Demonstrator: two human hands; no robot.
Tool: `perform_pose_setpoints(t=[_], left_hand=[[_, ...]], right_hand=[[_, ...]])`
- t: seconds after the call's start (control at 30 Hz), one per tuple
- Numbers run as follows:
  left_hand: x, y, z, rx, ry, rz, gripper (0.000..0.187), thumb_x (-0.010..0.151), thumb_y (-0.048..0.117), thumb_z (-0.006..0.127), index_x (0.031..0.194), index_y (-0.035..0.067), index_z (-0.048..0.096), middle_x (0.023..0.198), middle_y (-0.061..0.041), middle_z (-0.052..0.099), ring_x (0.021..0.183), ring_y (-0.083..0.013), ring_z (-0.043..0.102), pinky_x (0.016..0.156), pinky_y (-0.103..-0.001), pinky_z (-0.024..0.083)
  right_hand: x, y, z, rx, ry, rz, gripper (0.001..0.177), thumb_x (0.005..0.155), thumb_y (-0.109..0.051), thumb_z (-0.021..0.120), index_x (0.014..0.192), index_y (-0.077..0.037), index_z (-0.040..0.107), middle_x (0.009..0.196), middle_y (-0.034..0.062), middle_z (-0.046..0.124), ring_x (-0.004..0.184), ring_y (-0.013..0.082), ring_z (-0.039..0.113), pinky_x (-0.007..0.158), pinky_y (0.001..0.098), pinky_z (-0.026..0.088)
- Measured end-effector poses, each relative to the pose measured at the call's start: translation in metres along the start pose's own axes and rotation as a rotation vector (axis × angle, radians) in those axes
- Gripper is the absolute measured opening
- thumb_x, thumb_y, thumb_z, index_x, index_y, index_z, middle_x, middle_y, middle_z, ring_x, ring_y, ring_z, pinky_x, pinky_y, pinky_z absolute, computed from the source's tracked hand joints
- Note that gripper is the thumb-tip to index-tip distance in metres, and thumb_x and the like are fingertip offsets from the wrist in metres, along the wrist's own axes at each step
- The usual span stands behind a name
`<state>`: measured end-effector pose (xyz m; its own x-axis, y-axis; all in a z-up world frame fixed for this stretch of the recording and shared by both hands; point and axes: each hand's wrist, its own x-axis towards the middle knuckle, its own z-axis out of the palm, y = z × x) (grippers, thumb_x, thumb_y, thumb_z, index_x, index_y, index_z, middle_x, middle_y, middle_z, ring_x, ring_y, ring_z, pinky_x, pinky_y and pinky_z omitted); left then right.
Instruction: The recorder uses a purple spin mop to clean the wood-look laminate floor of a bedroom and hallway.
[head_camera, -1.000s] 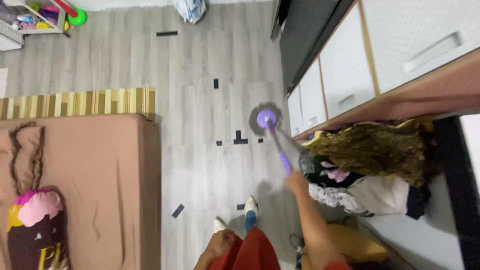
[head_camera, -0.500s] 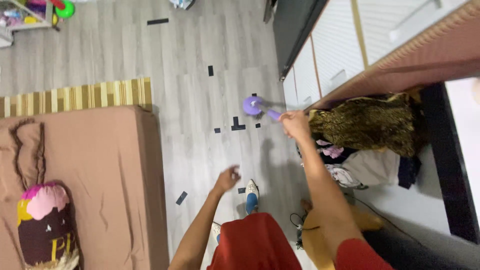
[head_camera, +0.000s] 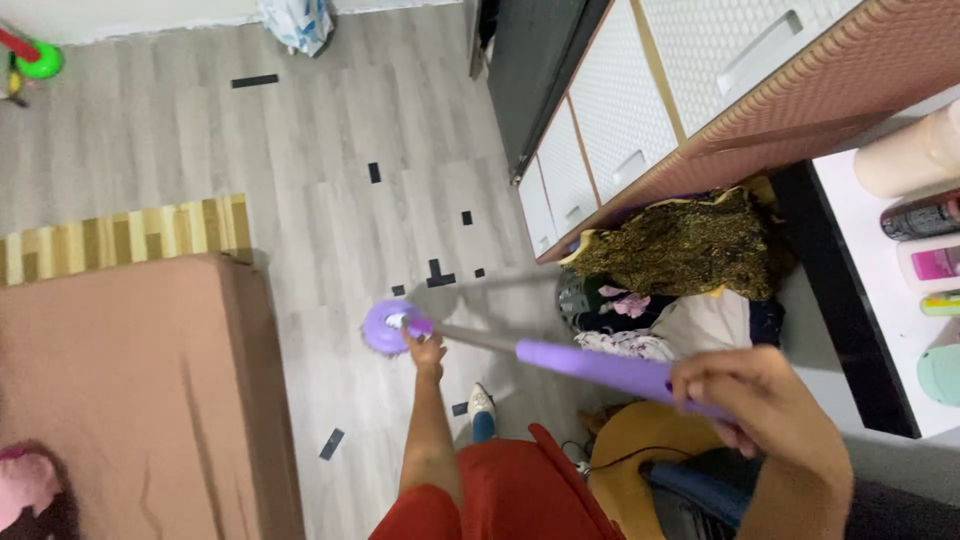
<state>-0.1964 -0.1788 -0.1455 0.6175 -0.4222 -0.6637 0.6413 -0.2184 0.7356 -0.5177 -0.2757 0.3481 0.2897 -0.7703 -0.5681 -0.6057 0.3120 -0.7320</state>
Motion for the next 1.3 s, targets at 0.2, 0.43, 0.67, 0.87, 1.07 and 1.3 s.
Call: perform_pose_setpoints(t=[0.2,0.43,0.67,0.87,1.07,1.3], left_hand=[[0.006,-0.023,-0.050,0.095,-0.063,0.271,0.071,0.089,-0.009,0.040,0.156,0.009,0.025,0.133,-0.004,0.037,0.098,-0.0188,0.041,0.079,-0.024,0.038],[-0.022,-0.021,-0.026,-0.052,-0.229,-0.014,0.113,0.075,-0.021,0.058,0.163,0.036,0.017,0.149,-0.011,0.044,0.110,-0.0223,0.064,0.083,-0.037,0.062],[-0.048,-0.076,-0.025,-0.203,0.011,-0.446,0.080,0.091,0.012,0.064,0.160,0.024,0.026,0.113,-0.009,0.048,0.087,-0.0250,0.049,0.067,-0.038,0.043],[-0.065,-0.066,-0.034,-0.273,-0.008,-0.524,0.064,0.097,0.036,0.062,0.154,0.011,0.044,0.130,-0.013,0.047,0.111,-0.0293,0.049,0.093,-0.048,0.044],[-0.065,-0.048,-0.001,-0.377,0.006,-0.582,0.085,0.097,0.052,0.063,0.162,0.011,0.026,0.163,-0.023,0.026,0.151,-0.0358,0.030,0.121,-0.054,0.027],[-0.074,-0.066,0.029,-0.434,-0.031,-0.355,0.099,0.090,0.041,0.075,0.165,0.014,0.016,0.138,-0.015,0.056,0.116,-0.0259,0.057,0.100,-0.047,0.041]], right_hand=[[-0.021,0.058,-0.043,0.050,-0.085,-0.112,0.012,0.089,0.004,0.062,0.090,0.005,0.074,0.063,0.0116,0.066,0.040,0.0111,0.048,0.029,0.0257,0.037],[-0.010,-0.033,0.069,-0.341,-0.142,-0.065,0.019,0.079,-0.015,0.075,0.093,-0.006,0.085,0.054,0.0076,0.075,0.033,0.0121,0.057,0.032,0.0291,0.047],[0.040,-0.001,0.111,-0.394,-0.117,-0.237,0.018,0.087,-0.021,0.069,0.092,-0.008,0.080,0.062,0.0056,0.074,0.048,0.0152,0.068,0.049,0.0295,0.053],[-0.006,-0.052,0.094,-0.471,-0.040,-0.365,0.017,0.084,-0.019,0.070,0.092,-0.007,0.081,0.066,0.0062,0.075,0.049,0.0147,0.067,0.050,0.0297,0.053],[-0.069,-0.057,0.052,-0.503,-0.070,-0.255,0.019,0.083,-0.016,0.073,0.092,-0.002,0.082,0.065,0.0087,0.075,0.048,0.0151,0.069,0.045,0.0305,0.057],[-0.118,0.004,-0.030,-0.498,-0.045,-0.114,0.010,0.081,-0.004,0.075,0.086,0.005,0.074,0.085,0.0099,0.070,0.066,0.0175,0.069,0.055,0.0312,0.055]])
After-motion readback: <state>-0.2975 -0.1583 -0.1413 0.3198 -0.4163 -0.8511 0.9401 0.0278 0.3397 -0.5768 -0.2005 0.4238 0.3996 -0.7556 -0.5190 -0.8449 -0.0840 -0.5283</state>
